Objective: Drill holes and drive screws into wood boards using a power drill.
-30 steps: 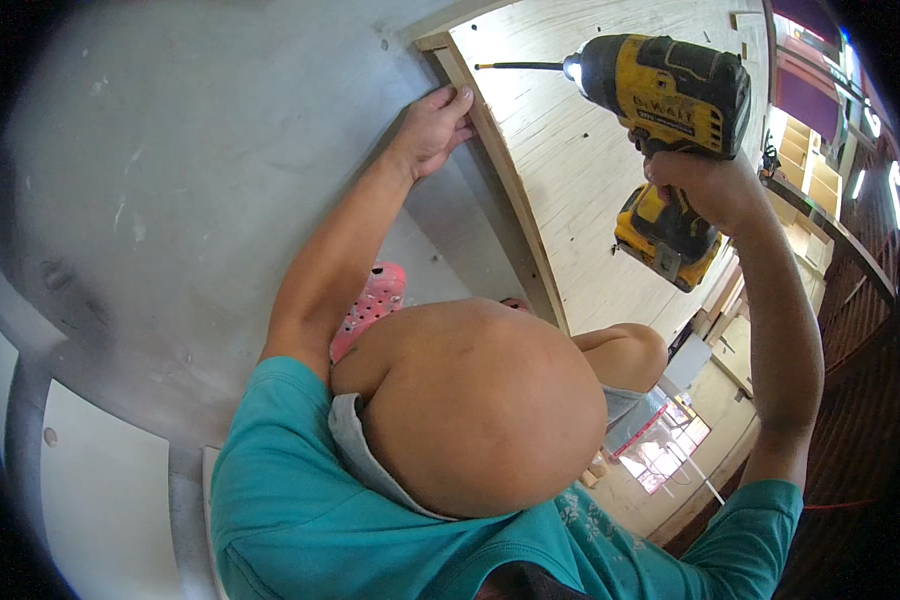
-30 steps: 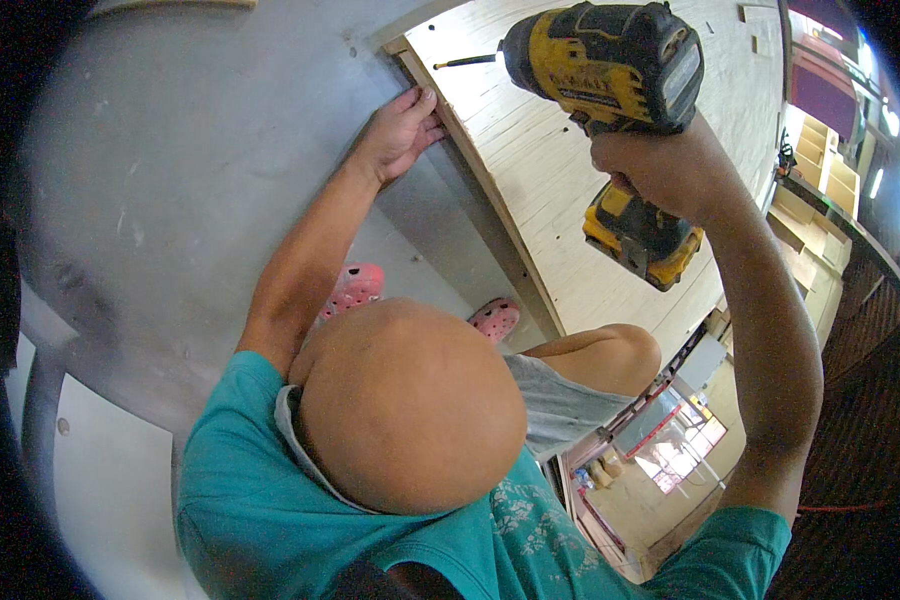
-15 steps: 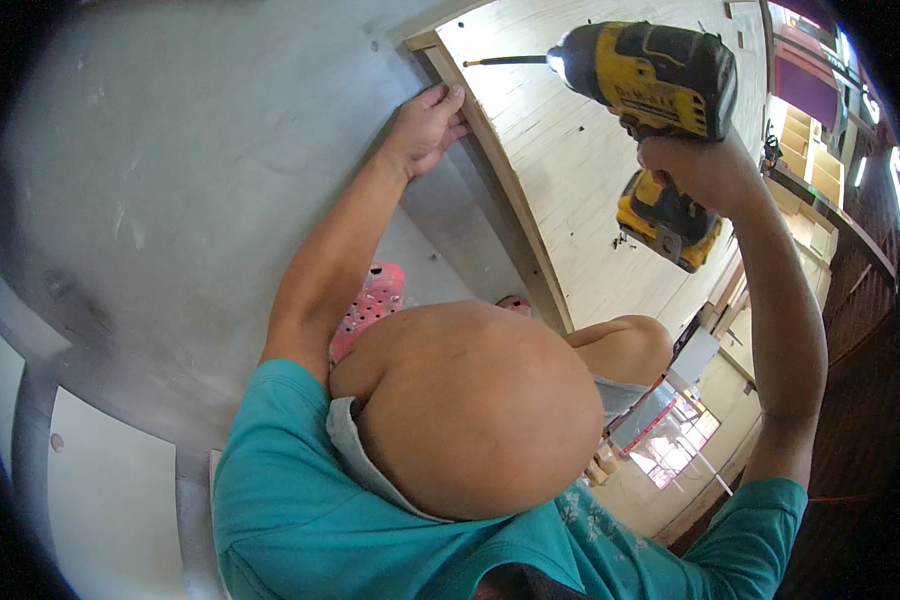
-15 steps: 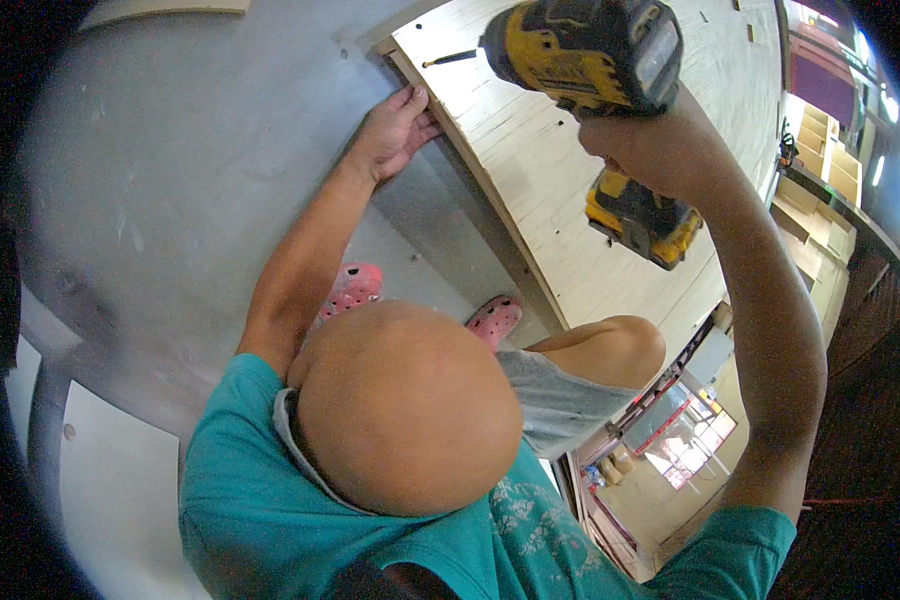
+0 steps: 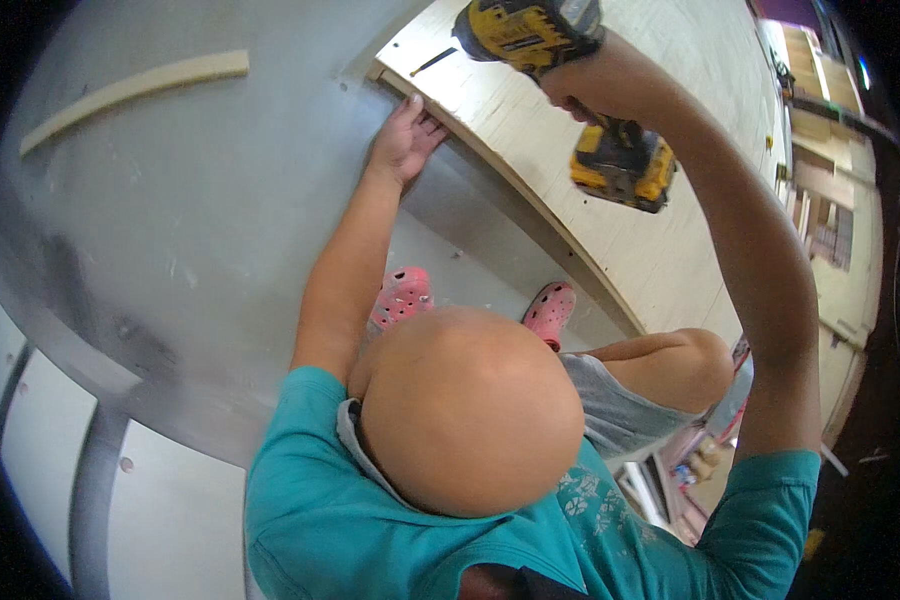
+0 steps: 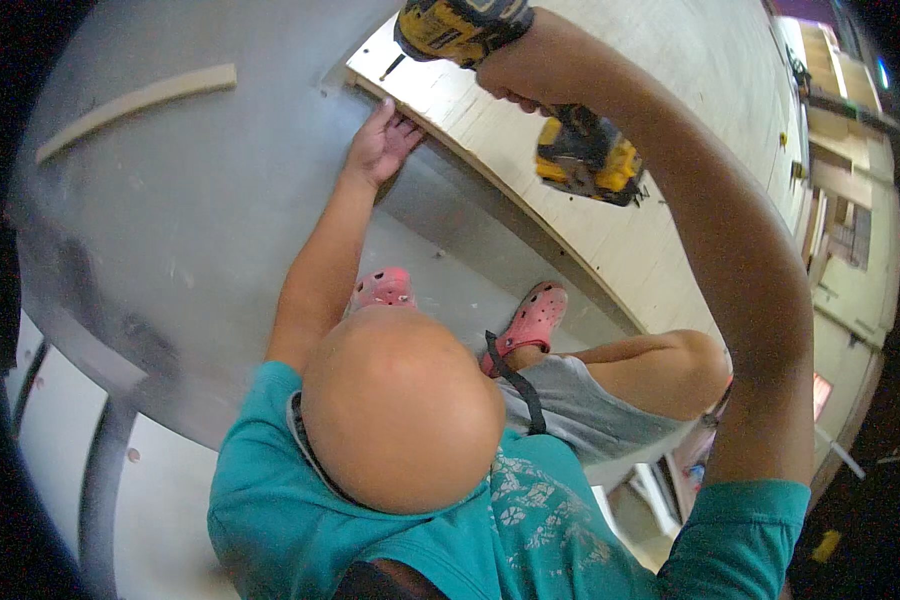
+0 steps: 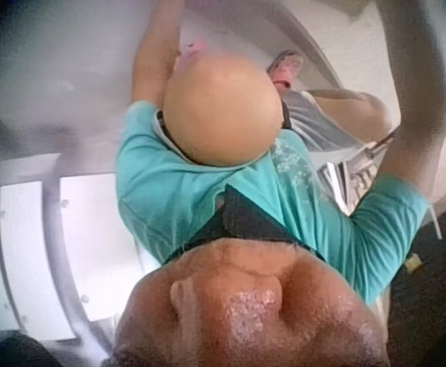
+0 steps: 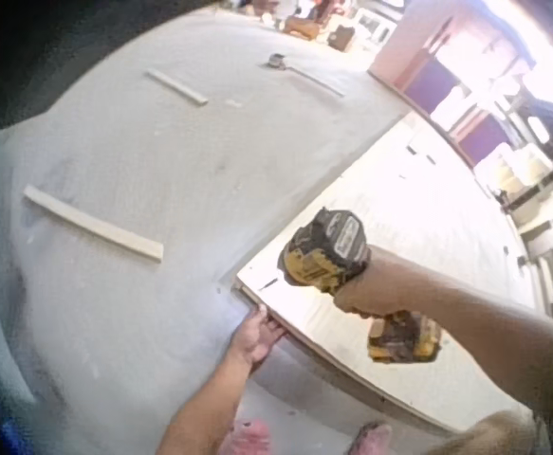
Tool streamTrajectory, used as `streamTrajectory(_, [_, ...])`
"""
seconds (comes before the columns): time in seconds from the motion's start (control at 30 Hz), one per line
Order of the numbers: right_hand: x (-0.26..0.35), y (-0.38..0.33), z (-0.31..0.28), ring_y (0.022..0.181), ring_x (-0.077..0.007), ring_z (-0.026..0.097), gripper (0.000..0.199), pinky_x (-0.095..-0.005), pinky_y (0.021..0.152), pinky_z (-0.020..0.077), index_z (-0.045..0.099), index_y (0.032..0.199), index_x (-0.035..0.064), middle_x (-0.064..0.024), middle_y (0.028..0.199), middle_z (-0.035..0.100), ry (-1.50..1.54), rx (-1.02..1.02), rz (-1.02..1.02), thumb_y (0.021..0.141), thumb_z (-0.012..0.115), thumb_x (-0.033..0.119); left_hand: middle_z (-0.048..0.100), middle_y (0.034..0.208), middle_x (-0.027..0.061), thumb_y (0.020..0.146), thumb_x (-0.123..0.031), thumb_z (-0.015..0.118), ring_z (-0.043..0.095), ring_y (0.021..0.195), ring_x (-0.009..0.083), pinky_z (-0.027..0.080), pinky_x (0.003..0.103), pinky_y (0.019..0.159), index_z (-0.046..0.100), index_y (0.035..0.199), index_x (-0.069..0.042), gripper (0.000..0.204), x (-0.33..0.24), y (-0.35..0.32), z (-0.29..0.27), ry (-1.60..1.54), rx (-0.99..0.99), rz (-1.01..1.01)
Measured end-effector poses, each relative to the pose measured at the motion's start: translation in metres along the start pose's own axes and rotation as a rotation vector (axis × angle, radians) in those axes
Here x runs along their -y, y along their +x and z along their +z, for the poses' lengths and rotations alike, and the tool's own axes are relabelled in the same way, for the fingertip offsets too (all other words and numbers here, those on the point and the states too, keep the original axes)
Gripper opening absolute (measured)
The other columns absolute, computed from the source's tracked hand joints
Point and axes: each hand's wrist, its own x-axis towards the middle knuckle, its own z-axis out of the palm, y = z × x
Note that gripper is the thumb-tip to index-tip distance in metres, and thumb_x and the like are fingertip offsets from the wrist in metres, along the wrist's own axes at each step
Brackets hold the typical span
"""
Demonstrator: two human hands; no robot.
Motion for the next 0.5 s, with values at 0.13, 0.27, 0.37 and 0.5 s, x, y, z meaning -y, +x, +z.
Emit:
streamTrajectory(0.13, [-0.035, -0.014, 0.022, 0.051, -0.0112, 0.051, 0.014, -0.0244, 0.050, 0.0436, 0.057, 0.074, 0.0029, -0.0043, 0.059, 0.055, 0.244, -0.093, 0.000, 0.065, 0.060, 0.013, 0.048, 0.115, 0.0064, 0.089, -0.018, 0.046, 0.048, 0.103, 0.0210, 0.040, 0.040, 0.089, 0.037, 0.124, -0.011, 0.036, -0.018, -0.007, 0.011, 0.180, -0.135, 0.147])
streamTrajectory(0.27, [-0.077, -0.066, 0.027, 0.053, -0.0101, 0.052, 0.018, -0.0247, 0.051, 0.0433, 0.059, 0.079, 0.0019, -0.0037, 0.061, 0.056, 0.386, -0.260, 0.067, 0.064, 0.060, 0.012, 0.048, 0.115, 0.0038, 0.085, -0.006, 0.049, 0.048, 0.099, 0.0164, 0.040, 0.032, 0.081, 0.037, 0.127, -0.009, 0.044, -0.023, -0.007, 0.039, 0.395, -0.199, 0.329])
streamTrajectory(0.37, [-0.121, -0.102, 0.037, 0.056, -0.0115, 0.055, 0.024, -0.0259, 0.053, 0.0464, 0.060, 0.087, 0.0010, -0.0051, 0.066, 0.059, 0.455, -0.355, 0.134, 0.065, 0.062, 0.012, 0.050, 0.112, 0.0031, 0.082, -0.003, 0.051, 0.048, 0.098, 0.0150, 0.040, 0.030, 0.078, 0.038, 0.127, -0.009, 0.048, -0.031, 0.003, 0.032, 0.763, -0.235, 0.374])
streamTrajectory(0.5, [-0.182, -0.166, 0.046, 0.061, -0.0102, 0.054, 0.028, -0.0256, 0.055, 0.0455, 0.060, 0.093, 0.0017, -0.0035, 0.069, 0.058, 0.466, -0.426, 0.315, 0.067, 0.062, 0.011, 0.051, 0.108, 0.0052, 0.079, -0.004, 0.055, 0.048, 0.092, 0.0150, 0.041, 0.032, 0.076, 0.042, 0.119, -0.003, 0.042, -0.032, 0.002, 0.038, 0.828, -0.275, 0.351])
